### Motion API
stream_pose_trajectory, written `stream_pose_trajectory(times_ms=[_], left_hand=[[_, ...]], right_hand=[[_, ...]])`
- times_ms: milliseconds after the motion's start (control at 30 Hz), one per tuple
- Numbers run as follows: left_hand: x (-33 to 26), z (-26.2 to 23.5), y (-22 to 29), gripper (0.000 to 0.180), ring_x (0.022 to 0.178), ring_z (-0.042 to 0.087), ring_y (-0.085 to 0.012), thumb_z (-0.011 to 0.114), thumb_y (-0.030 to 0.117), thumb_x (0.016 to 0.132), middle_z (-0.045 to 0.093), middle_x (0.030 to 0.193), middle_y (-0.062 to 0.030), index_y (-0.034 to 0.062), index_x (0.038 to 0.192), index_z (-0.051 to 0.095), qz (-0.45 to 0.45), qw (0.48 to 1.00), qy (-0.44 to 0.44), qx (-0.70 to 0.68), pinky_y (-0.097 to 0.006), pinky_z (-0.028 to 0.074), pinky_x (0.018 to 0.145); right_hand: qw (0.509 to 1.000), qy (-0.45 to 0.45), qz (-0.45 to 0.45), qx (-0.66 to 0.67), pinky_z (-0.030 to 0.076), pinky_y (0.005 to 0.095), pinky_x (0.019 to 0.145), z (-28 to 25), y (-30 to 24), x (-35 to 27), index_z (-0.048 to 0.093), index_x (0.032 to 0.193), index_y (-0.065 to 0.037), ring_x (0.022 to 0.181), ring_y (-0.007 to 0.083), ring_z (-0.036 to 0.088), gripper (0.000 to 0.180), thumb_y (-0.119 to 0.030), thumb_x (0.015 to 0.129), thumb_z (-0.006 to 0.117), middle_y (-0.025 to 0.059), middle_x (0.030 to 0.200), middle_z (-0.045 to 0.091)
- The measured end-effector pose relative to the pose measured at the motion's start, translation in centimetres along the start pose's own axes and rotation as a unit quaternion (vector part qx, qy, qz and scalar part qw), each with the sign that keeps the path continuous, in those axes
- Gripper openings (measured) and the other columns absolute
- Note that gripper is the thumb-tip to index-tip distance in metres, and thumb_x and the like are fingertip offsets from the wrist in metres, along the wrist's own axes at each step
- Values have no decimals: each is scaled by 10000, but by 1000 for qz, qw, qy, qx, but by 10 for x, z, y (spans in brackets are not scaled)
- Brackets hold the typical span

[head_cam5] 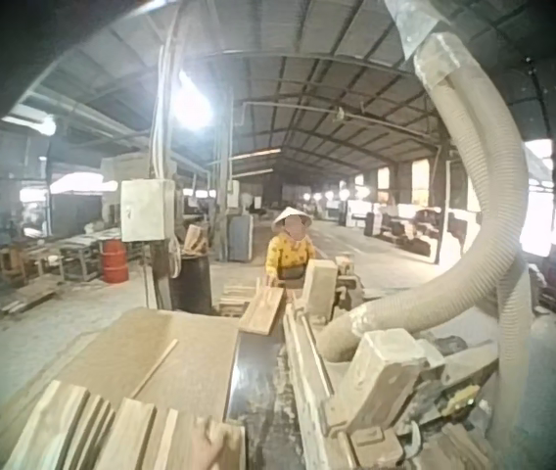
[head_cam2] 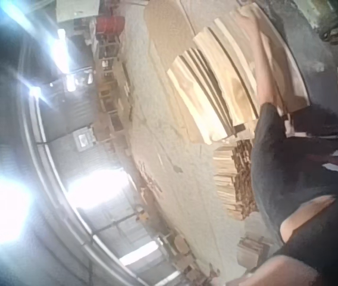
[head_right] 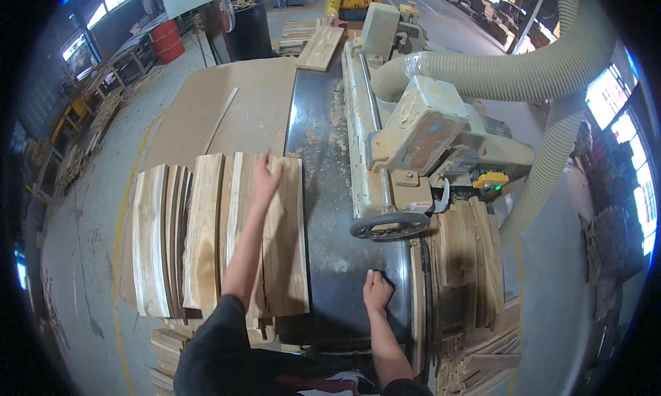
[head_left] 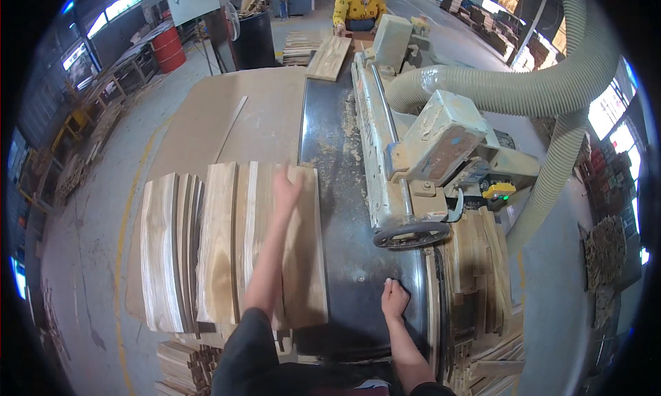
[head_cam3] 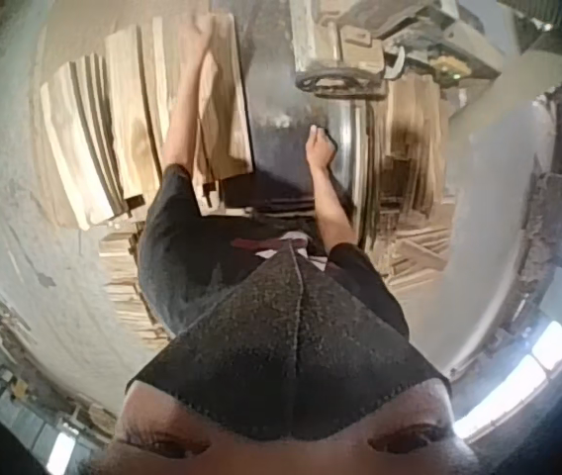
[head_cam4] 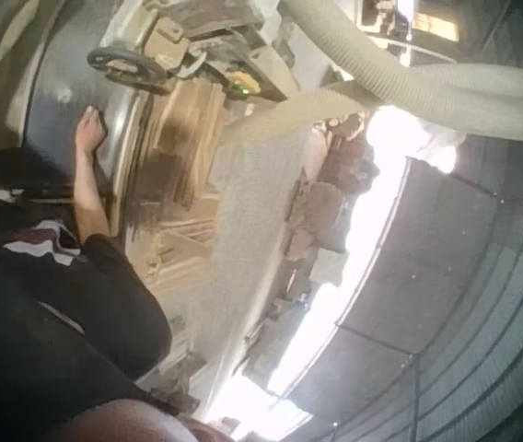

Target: The person picks up wooden boards, feeds them through a woodworking machine to cut their edges, and turns them over to trim the opposite sides.

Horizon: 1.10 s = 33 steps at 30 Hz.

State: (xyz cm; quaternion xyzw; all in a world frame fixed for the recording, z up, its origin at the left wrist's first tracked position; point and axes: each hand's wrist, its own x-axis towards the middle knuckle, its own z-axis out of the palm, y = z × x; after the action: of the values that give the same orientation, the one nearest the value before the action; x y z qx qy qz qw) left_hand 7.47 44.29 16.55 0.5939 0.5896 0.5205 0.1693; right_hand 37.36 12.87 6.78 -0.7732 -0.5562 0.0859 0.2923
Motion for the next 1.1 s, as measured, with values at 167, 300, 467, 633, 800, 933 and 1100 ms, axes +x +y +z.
stream_pose_trajectory(times_ms=[167, 300, 467, 633, 800, 933, 1100], left_hand=[[124, 26, -42, 700, 1182, 546, -411, 740, 385, 829, 574, 1281, -273, 12, 1376, 513, 27, 988, -33, 149, -448, 455, 1009], [190, 45, -91, 835, 1238, 533, -433, 725, 486, 809, 549, 1324, -308, -7, 1421, 440, -66, 957, -156, 237, -466, 445, 1040], [216, 54, -152, 814, 1307, 468, -454, 623, 491, 907, 491, 1388, -326, -132, 1386, 410, -209, 900, -228, 308, -487, 397, 1079], [240, 94, -204, 844, 1251, 530, -373, 720, 471, 861, 475, 1412, -294, -84, 1404, 386, -355, 932, -70, -19, -480, 499, 947], [281, 82, -241, 679, 896, 640, -239, 798, 30, 658, 621, 1040, -176, -24, 1241, 453, -242, 970, 34, -13, -381, 548, 731], [238, 179, -167, 587, 572, 602, -242, 712, -115, 633, 587, 797, -132, 14, 1135, 437, -334, 904, 21, -266, -344, 434, 417], [176, 142, -45, 577, 853, 585, -218, 790, 66, 672, 582, 973, -142, -23, 1130, 452, -285, 927, 122, -209, -349, 499, 727]], right_hand=[[998, 51, -4, 28, 481, 504, 602, 0, 6, 7, 602, 785, -27, 664, 425, 621, 279, -224, 978, 559, 197, 712, 638], [998, 53, -14, -32, 447, 518, 567, -9, 3, -3, 611, 783, -40, 607, 398, 587, 257, -202, 973, 549, 170, 662, 603], [845, 14, -161, -510, 437, 430, 768, 26, 63, -64, 623, 841, -94, 701, 314, 601, 214, -253, 966, 553, 121, 711, 585], [615, 62, -251, -745, 434, 421, 1032, 47, 84, -74, 694, 984, -69, 874, 295, 614, 253, -244, 1004, 512, 124, 848, 599], [807, 103, -240, -530, 469, 419, 965, 66, 65, -48, 684, 925, -73, 822, 276, 596, 231, -238, 993, 538, 117, 806, 560], [901, 84, -146, -400, 497, 417, 912, 54, 72, -45, 675, 878, -76, 781, 260, 582, 223, -233, 985, 558, 112, 773, 529], [973, 87, -82, -199, 525, 416, 859, 42, 56, -43, 667, 830, -80, 740, 245, 567, 227, -228, 977, 578, 106, 740, 498]])
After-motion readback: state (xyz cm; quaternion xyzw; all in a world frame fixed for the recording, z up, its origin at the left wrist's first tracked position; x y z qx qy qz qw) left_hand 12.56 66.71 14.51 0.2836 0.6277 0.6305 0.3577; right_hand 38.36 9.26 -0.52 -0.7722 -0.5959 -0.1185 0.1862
